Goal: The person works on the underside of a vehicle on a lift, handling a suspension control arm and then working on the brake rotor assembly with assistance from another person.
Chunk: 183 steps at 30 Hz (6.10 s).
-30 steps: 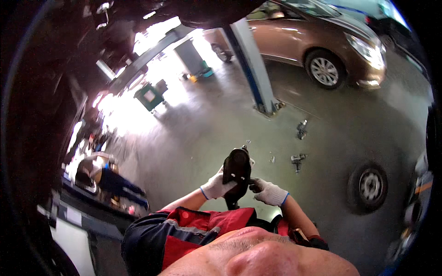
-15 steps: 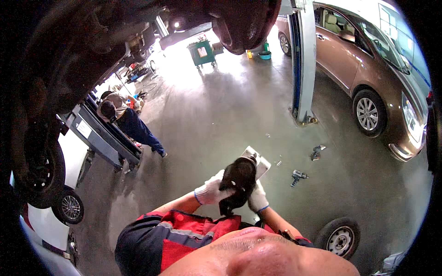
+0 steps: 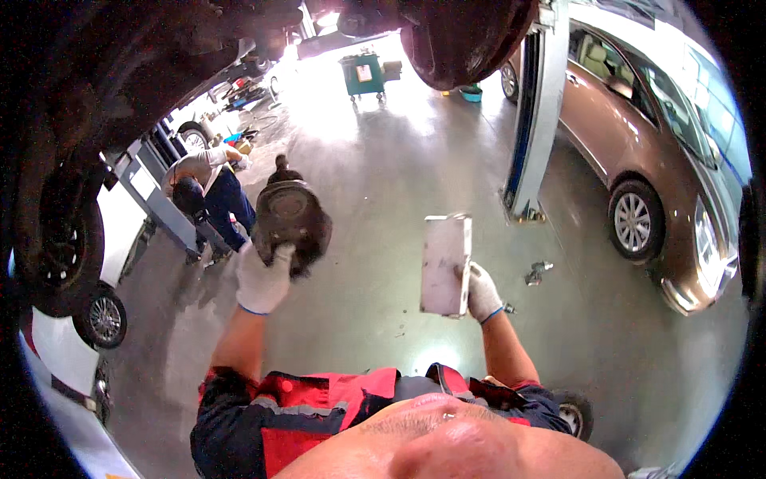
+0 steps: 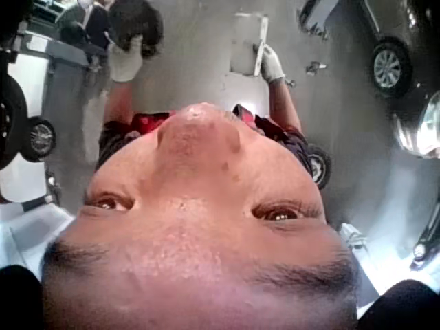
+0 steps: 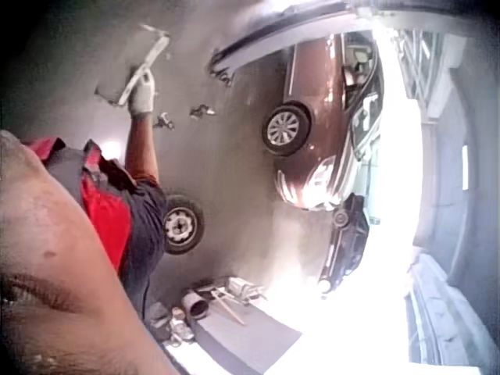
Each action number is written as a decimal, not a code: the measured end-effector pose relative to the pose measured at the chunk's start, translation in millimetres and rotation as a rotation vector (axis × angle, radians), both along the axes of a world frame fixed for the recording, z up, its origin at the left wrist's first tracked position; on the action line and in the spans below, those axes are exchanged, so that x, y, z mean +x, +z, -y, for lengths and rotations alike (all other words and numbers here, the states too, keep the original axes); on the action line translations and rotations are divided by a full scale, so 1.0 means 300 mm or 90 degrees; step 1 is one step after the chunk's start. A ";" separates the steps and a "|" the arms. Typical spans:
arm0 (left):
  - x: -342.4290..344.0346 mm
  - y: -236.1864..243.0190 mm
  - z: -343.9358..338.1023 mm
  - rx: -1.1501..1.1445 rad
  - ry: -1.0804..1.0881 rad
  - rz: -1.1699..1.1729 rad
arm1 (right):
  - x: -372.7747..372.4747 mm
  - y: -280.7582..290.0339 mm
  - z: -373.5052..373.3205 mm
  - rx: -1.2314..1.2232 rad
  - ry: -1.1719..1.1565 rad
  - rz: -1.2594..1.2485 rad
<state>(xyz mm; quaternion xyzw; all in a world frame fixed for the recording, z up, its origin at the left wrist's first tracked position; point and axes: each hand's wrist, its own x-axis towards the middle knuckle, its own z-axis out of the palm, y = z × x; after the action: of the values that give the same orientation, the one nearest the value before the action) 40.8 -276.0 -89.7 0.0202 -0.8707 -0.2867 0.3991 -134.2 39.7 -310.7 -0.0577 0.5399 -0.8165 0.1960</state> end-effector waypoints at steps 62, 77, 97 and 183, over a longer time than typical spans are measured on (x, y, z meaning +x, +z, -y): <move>-0.087 0.548 -0.102 -0.726 0.361 -0.269 | -0.053 0.624 -0.253 -0.474 0.012 -0.333; -0.111 0.536 -0.087 -0.715 0.325 -0.273 | 0.090 0.767 -0.128 -0.374 -0.047 -0.431; -0.114 0.532 -0.086 -0.717 0.307 -0.305 | 0.094 0.774 -0.143 -0.428 -0.013 -0.465; -0.094 0.535 -0.094 -0.710 0.370 -0.224 | 0.096 0.824 -0.073 -0.183 -0.088 -0.592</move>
<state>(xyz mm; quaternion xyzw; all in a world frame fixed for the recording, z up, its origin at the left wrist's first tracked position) 12.5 -247.7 70.9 -0.0028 -0.7695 0.3288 0.5475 -105.4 61.8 -63.5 -0.4064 0.4549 -0.7816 -0.1306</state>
